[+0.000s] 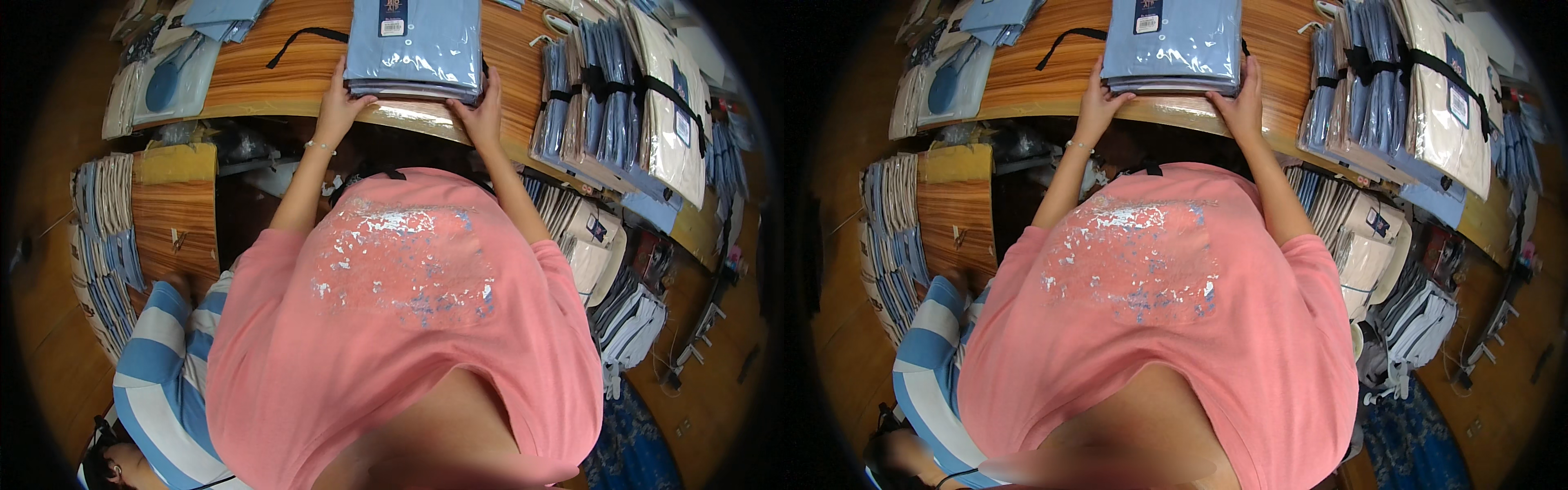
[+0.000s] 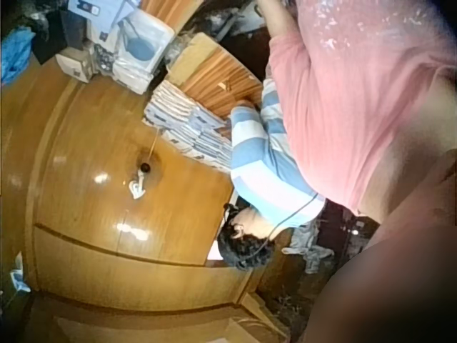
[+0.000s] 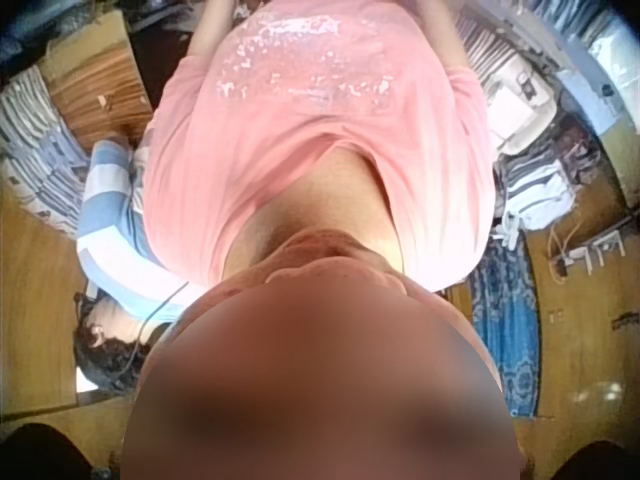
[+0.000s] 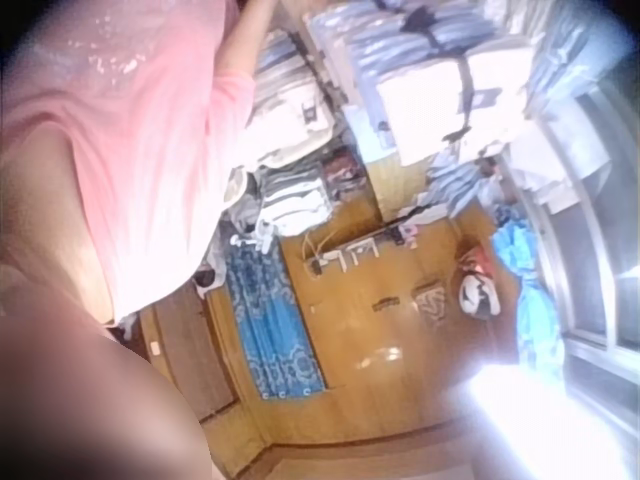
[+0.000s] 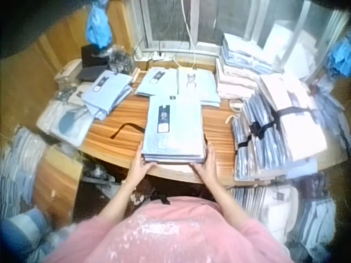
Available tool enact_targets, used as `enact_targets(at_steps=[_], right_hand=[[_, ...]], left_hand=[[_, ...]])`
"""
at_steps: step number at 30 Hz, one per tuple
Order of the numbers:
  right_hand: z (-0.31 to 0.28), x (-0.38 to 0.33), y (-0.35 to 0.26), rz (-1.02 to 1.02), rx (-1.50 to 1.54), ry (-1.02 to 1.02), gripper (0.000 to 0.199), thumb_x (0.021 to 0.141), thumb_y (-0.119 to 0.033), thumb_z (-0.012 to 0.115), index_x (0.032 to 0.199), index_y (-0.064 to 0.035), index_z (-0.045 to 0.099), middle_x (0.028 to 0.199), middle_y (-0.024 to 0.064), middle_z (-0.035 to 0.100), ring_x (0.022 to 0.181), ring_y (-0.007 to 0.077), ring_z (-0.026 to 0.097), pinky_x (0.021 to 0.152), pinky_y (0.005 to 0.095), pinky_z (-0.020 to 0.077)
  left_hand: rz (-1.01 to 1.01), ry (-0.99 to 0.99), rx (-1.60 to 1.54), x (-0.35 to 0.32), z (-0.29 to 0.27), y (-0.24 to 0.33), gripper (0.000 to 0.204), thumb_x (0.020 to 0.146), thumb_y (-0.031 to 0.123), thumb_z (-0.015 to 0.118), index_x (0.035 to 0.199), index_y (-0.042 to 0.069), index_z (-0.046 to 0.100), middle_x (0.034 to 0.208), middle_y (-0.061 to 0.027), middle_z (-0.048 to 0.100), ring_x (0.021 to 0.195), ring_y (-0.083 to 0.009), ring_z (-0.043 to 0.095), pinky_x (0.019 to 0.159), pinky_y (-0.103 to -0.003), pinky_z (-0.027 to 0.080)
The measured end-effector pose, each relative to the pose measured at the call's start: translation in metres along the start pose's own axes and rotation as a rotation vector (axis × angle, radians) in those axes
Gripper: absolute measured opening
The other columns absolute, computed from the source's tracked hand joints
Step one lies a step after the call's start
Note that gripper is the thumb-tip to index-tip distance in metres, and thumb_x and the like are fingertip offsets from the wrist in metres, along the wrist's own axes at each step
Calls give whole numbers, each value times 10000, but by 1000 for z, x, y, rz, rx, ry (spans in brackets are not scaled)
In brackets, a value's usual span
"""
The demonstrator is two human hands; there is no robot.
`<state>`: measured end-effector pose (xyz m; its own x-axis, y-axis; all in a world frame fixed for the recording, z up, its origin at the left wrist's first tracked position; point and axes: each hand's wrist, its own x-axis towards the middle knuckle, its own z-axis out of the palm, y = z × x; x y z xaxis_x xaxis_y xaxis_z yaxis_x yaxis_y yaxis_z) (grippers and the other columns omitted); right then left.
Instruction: The person folds light blue shirts, places them into clear plastic bags, and secures them with black elastic bands. They then stack the packaged shirts on a table and in a nearby basket. Another person is visible working at a separate table in the background.
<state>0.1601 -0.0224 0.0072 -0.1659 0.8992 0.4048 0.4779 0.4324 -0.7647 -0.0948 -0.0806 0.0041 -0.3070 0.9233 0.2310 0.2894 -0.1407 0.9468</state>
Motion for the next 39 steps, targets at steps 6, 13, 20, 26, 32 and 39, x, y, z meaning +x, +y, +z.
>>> enact_targets(at_steps=[6, 13, 20, 26, 32, 39], right_hand=[[0, 0, 6, -81, -45, -23, 842, 616, -104, 789, 1328, -33, 344, 1281, 182, 463, 1187, 312, 452, 975, 352, 380], [0, -9, 0, 61, 14, -33, 860, 620, -178, 788, 1326, -26, 319, 1300, 216, 413, 1208, 356, 403, 991, 389, 346], [-40, 82, -66, -225, -151, 188, 639, 769, -252, 636, 1304, -28, 369, 1315, 216, 369, 1261, 412, 274, 1043, 490, 187], [45, 224, -79, -212, -331, 176, 401, 850, -283, 513, 1227, -146, 522, 1314, 209, 389, 1261, 438, 261, 1029, 581, 126], [98, 201, -12, 40, -550, -40, 399, 880, -317, 438, 1231, -150, 528, 1316, 217, 400, 1267, 477, 225, 1009, 632, 72], [100, 200, -11, 40, -528, -40, 387, 884, -300, 436, 1228, -149, 533, 1318, 209, 396, 1274, 481, 199, 1001, 637, 54]], left_hand=[[-48, -73, 413, 0, -6, 13, 698, 714, 119, 723, 1329, 90, 395, 1026, -228, 595, 854, -344, 600, 706, -342, 484], [54, -97, 433, -9, -9, 19, 748, 734, 88, 691, 1370, 47, 299, 1197, -250, 484, 1058, -306, 523, 857, -320, 416], [425, 160, 371, 76, -38, 84, 767, 824, 147, 553, 1396, -40, 78, 1438, -246, 162, 1340, -376, 159, 1082, -441, 144], [432, 170, 438, 223, 33, 83, 369, 849, 157, 500, 1195, 30, 484, 1184, -195, 492, 1190, -366, 374, 1003, -518, 250], [181, 18, 901, 197, 101, 31, 359, 914, 277, 407, 1245, 204, 525, 1376, -127, 369, 1310, -422, 186, 977, -681, 53], [151, -12, 859, 199, 103, 23, 348, 897, 273, 437, 1217, 205, 553, 1364, -103, 390, 1318, -414, 161, 983, -661, 30]])
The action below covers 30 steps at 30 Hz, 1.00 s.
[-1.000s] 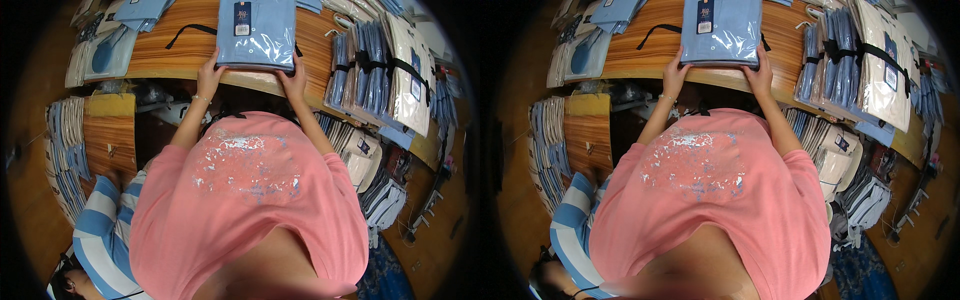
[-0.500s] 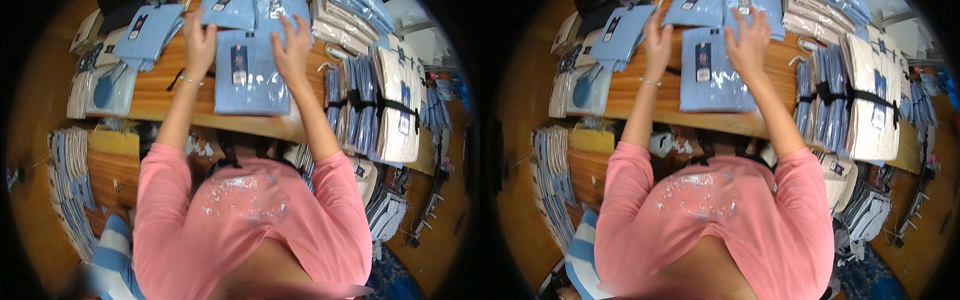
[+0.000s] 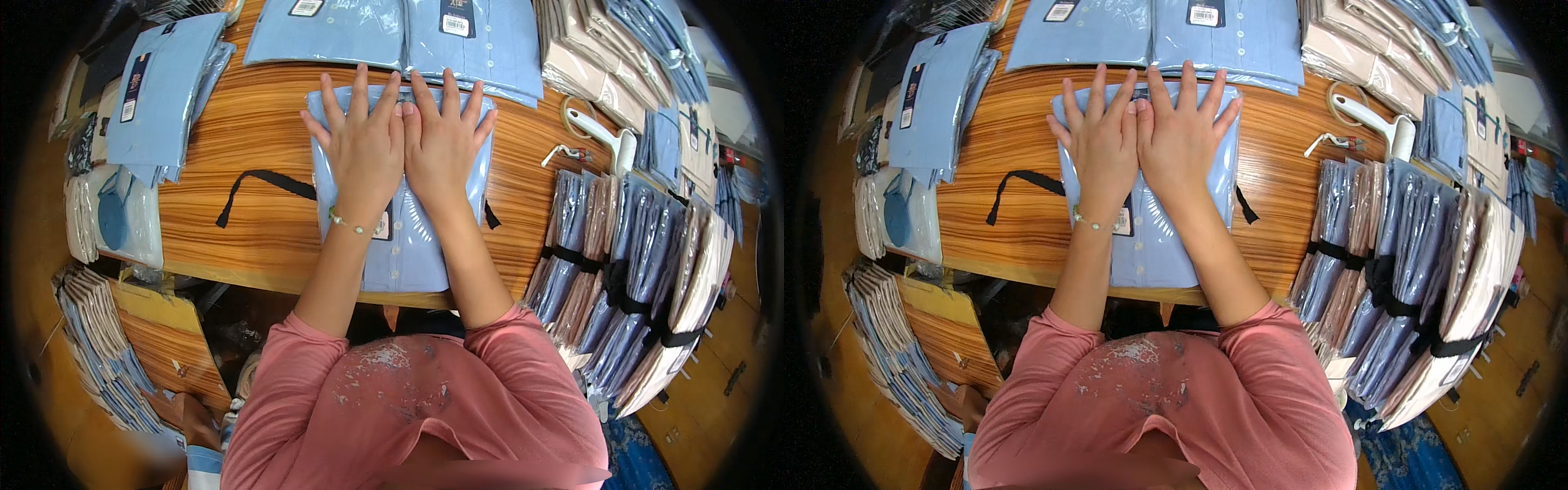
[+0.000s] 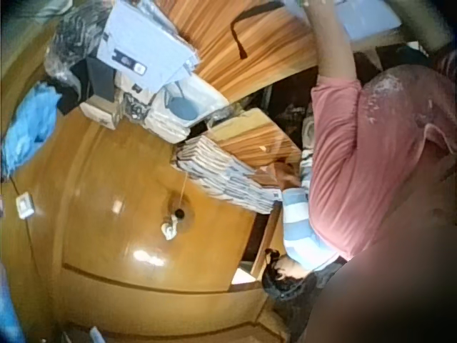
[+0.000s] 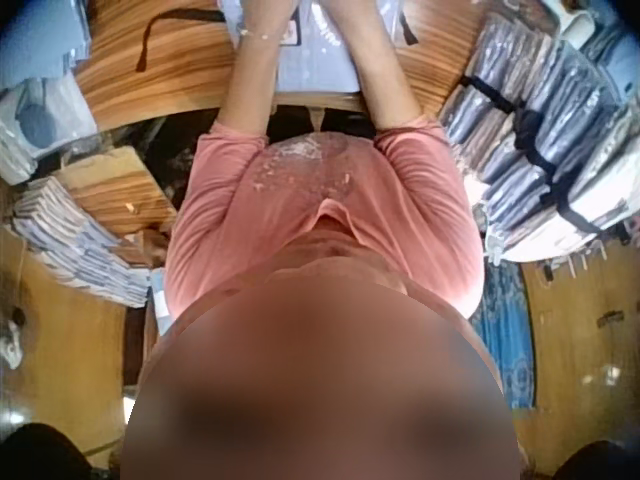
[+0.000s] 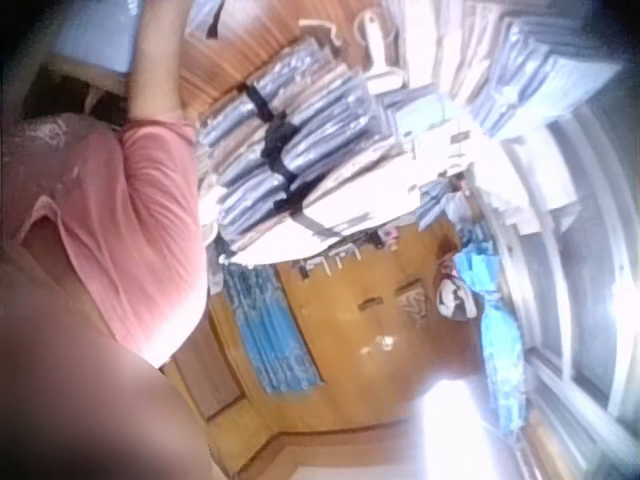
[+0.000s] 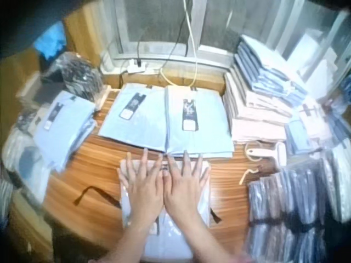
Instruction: The person folds light blue shirts, places them into clear plastic bags, and secures them with black elastic bands. They then stack the packaged shirts on a table and in a nearby basket. Another person is visible working at a separate table in the background.
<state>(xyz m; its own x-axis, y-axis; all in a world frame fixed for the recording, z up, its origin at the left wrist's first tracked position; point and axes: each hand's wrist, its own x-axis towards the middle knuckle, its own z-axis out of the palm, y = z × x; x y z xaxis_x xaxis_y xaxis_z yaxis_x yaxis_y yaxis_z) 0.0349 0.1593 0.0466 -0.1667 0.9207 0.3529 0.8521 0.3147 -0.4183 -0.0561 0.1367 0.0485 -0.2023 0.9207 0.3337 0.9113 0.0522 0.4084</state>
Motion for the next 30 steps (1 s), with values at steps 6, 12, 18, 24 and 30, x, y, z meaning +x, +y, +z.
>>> enact_targets(at_steps=[6, 12, 18, 24, 30], right_hand=[[1, 3, 0, 17, -7, -34, 397, 870, -301, 466, 1232, -150, 532, 1336, 196, 376, 1285, 473, 177, 985, 651, 59], [3, 2, 2, 21, -6, -34, 408, 864, -310, 476, 1235, -151, 531, 1337, 189, 374, 1286, 466, 177, 983, 652, 65], [5, 0, 3, 21, 4, -41, 402, 867, -303, 473, 1236, -152, 529, 1328, 187, 385, 1282, 465, 190, 983, 654, 73], [6, 0, 3, 36, 34, -34, 394, 874, -301, 468, 1238, -162, 525, 1319, 173, 400, 1271, 456, 226, 986, 651, 82], [9, -2, 5, 27, 43, -7, 384, 884, -304, 452, 1235, -166, 527, 1297, 163, 430, 1262, 446, 249, 985, 648, 100]], left_hand=[[-11, -11, -9, 3, 2, 0, 342, 888, 262, 451, 1207, 203, 560, 1358, -101, 396, 1319, -417, 159, 986, -654, 13], [-32, -7, -26, 3, 1, 2, 333, 899, 232, 449, 1209, 237, 570, 1369, -58, 400, 1312, -410, 183, 1000, -629, -2], [-31, 7, -48, 1, 4, 0, 325, 892, 222, 456, 1189, 233, 586, 1357, -57, 411, 1313, -407, 180, 1005, -622, -7], [-26, 13, -42, 0, 7, -2, 323, 891, 220, 453, 1184, 223, 589, 1345, -60, 421, 1318, -397, 175, 1009, -621, -14], [-30, 20, -22, 0, 10, -1, 325, 896, 233, 438, 1185, 232, 588, 1341, -66, 424, 1318, -392, 179, 1008, -628, -14]])
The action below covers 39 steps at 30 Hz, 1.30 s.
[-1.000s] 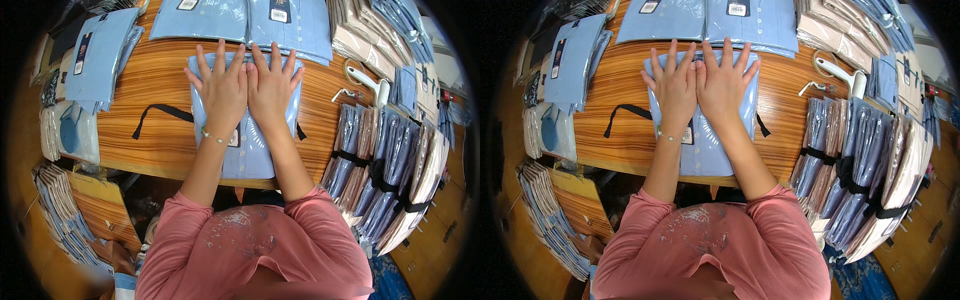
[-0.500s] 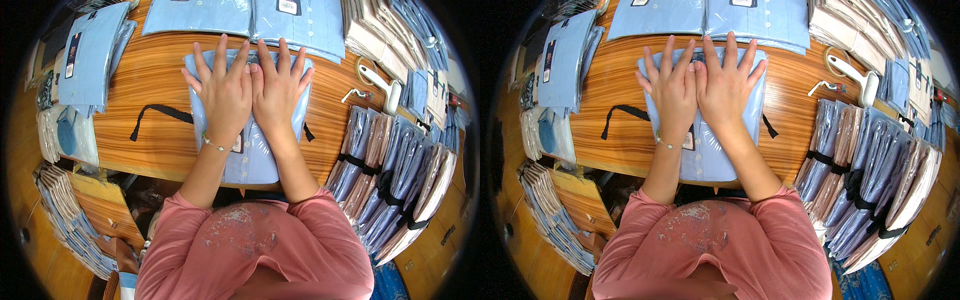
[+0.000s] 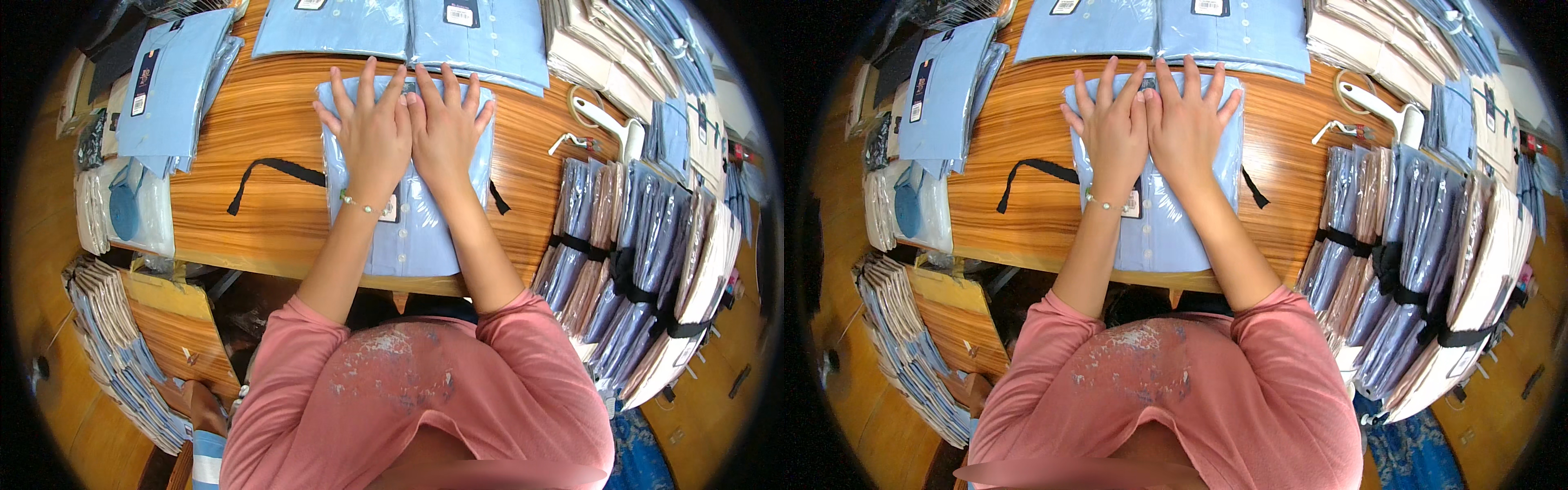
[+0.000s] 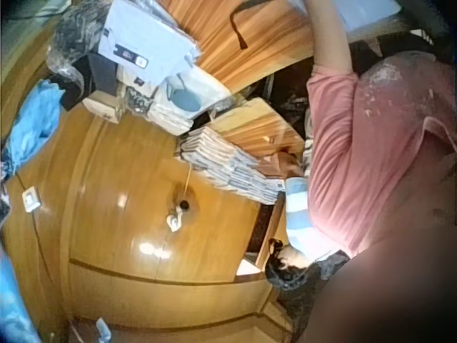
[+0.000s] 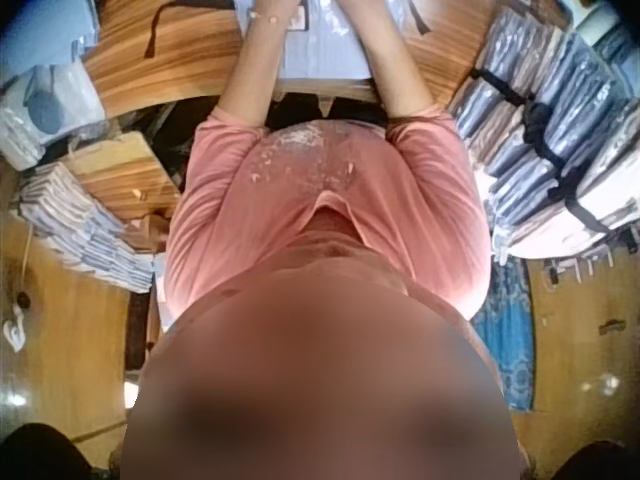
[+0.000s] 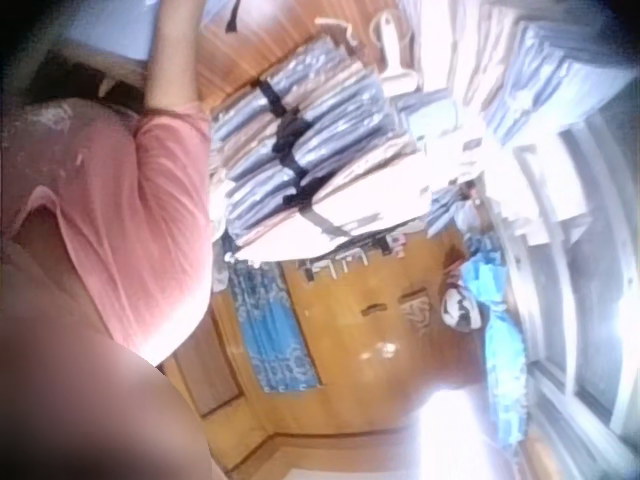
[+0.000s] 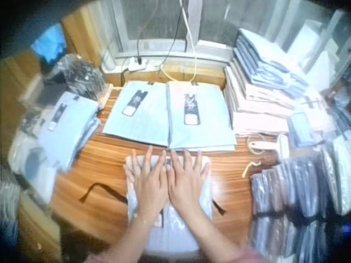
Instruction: The person folds light blue shirts, places them into clear plastic bags, and secures them with black elastic bands. They then stack the packaged shirts on a table and in a nearby basket. Another person is visible working at a separate table in the background.
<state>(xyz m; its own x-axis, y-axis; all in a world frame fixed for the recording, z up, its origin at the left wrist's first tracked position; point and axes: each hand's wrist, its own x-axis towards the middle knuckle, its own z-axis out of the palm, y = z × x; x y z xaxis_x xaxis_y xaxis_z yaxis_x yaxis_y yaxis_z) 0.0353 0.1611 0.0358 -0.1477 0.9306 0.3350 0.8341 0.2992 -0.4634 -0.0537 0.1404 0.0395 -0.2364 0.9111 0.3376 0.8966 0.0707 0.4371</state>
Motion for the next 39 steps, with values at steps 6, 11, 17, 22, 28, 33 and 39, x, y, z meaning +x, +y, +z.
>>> enact_targets(at_steps=[6, 11, 17, 22, 28, 33, 39], right_hand=[[1, 0, 1, 0, -35, 21, 375, 878, -318, 454, 1214, -178, 547, 1270, 144, 469, 1242, 424, 286, 978, 645, 128], [1, -3, 2, 26, -43, -1, 369, 875, -335, 445, 1203, -209, 557, 1268, 131, 479, 1234, 409, 305, 977, 647, 130], [2, 1, 4, 24, 5, 33, 373, 874, -349, 433, 1194, -208, 562, 1249, 129, 500, 1221, 408, 323, 980, 648, 124], [1, 17, 26, 109, 275, -25, 397, 876, -365, 432, 1224, -201, 532, 1299, 187, 433, 1269, 421, 256, 1011, 626, 95], [-56, -22, 2, -98, 39, 98, 429, 852, -345, 482, 1265, -228, 497, 1394, 222, 301, 1308, 438, 189, 1017, 629, 86], [-30, -54, 6, -15, 58, -8, 432, 852, -363, 476, 1272, -267, 490, 1412, 206, 278, 1312, 440, 181, 1005, 647, 88], [-25, -53, 8, 3, 38, -39, 440, 857, -403, 460, 1284, -298, 470, 1412, 197, 283, 1318, 437, 168, 997, 659, 90]], left_hand=[[-14, 15, -41, -1, 3, -2, 329, 889, 256, 437, 1180, 245, 590, 1333, -68, 433, 1311, -395, 198, 997, -653, 23], [-34, -10, -50, -3, 4, -3, 318, 880, 261, 451, 1162, 259, 597, 1315, -56, 449, 1303, -390, 218, 979, -680, 51], [-39, -5, -81, 1, 5, -4, 297, 879, 273, 459, 1142, 263, 598, 1307, -41, 452, 1303, -377, 222, 984, -677, 64], [8, -67, -232, 4, -1, -17, 371, 873, 326, 464, 1230, 245, 525, 1384, -130, 328, 1330, -399, 137, 977, -681, 39], [36, -36, -75, -22, -44, -17, 503, 856, 409, 505, 1330, 266, 413, 1454, -212, 152, 1321, -487, 28, 967, -696, 26], [-13, -126, -67, -48, -27, -13, 527, 844, 427, 516, 1341, 313, 383, 1461, -185, 155, 1316, -477, 109, 950, -706, 123], [-20, -154, -59, -46, -26, -13, 574, 843, 432, 521, 1369, 324, 318, 1465, -175, 152, 1330, -450, 94, 944, -703, 153]])
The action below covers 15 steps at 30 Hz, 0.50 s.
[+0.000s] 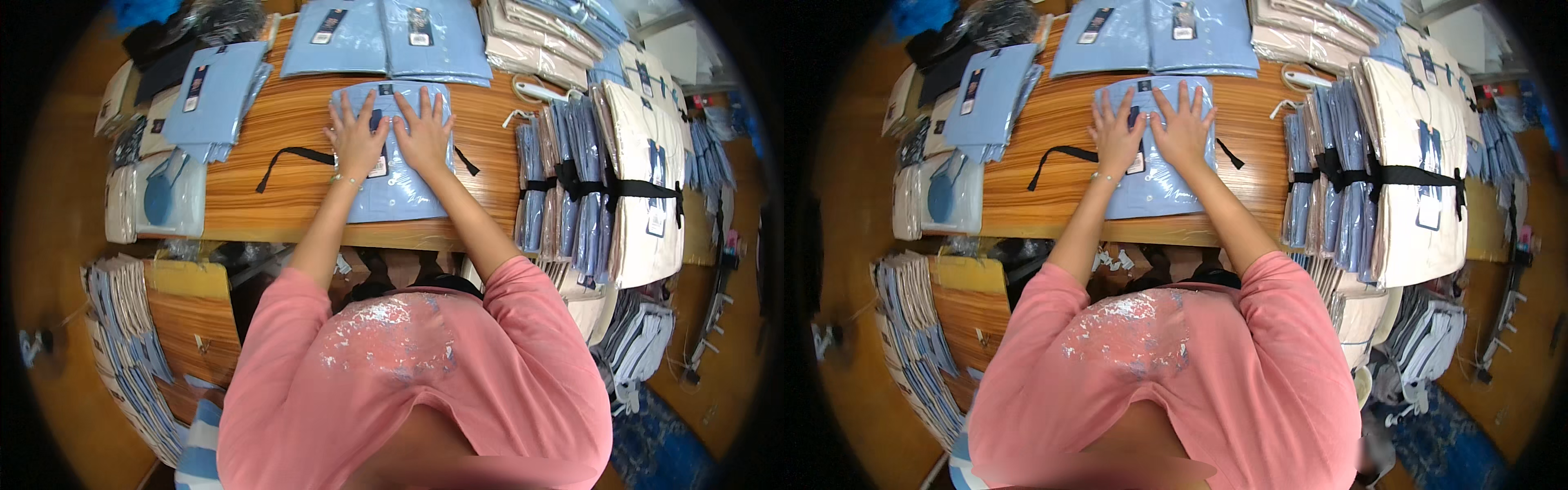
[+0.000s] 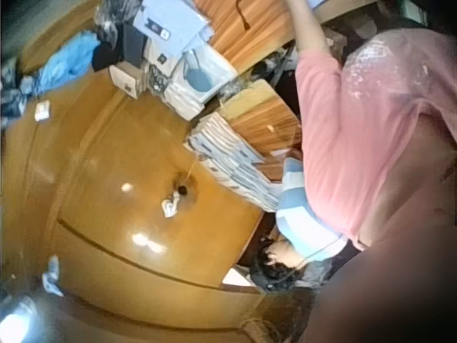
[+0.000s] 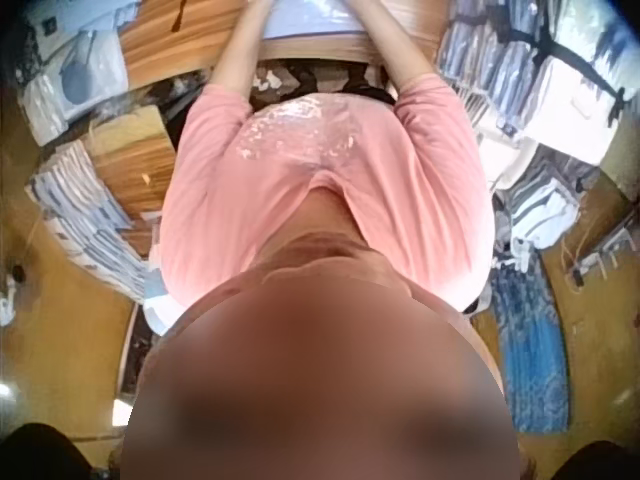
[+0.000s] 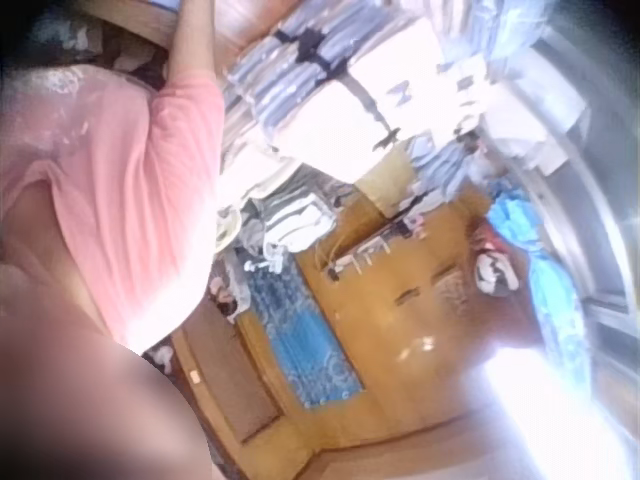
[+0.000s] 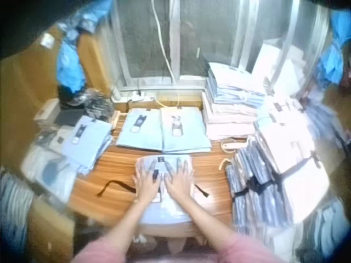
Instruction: The person folds light blue shirts, places them into clear plastic bags, and secures them with black elastic bands. They then stack the packaged shirts on a table and in a nearby basket. Another person is visible working at a separate table in the background.
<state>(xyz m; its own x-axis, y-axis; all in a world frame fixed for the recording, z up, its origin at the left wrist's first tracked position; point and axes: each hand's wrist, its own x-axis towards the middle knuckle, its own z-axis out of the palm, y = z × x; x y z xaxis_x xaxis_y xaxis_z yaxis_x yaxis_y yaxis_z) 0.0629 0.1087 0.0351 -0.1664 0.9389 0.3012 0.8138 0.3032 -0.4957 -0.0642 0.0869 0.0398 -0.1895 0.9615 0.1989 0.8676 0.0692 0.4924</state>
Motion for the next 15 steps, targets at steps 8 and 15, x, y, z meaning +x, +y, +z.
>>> enact_targets(at_steps=[8, 15], right_hand=[[-10, 48, 82, 485, 729, 157, 592, 880, -345, 501, 1285, 67, 373, 1297, 206, 432, 1211, 323, 401, 1000, 347, 327], [-35, 41, 46, 737, 1216, -464, 567, 913, -376, 454, 1315, 13, 358, 1313, 165, 432, 1195, 266, 420, 1014, 338, 304]], left_hand=[[-471, -21, -793, 48, 1, -75, 952, 786, 532, 583, 1399, -21, 107, 1421, -243, 226, 1312, -347, 249, 1044, -411, 260], [-475, -497, -1217, 38, -32, -48, 611, 874, 438, 521, 1232, -51, 442, 1200, -150, 527, 1070, -196, 524, 918, -278, 410]])
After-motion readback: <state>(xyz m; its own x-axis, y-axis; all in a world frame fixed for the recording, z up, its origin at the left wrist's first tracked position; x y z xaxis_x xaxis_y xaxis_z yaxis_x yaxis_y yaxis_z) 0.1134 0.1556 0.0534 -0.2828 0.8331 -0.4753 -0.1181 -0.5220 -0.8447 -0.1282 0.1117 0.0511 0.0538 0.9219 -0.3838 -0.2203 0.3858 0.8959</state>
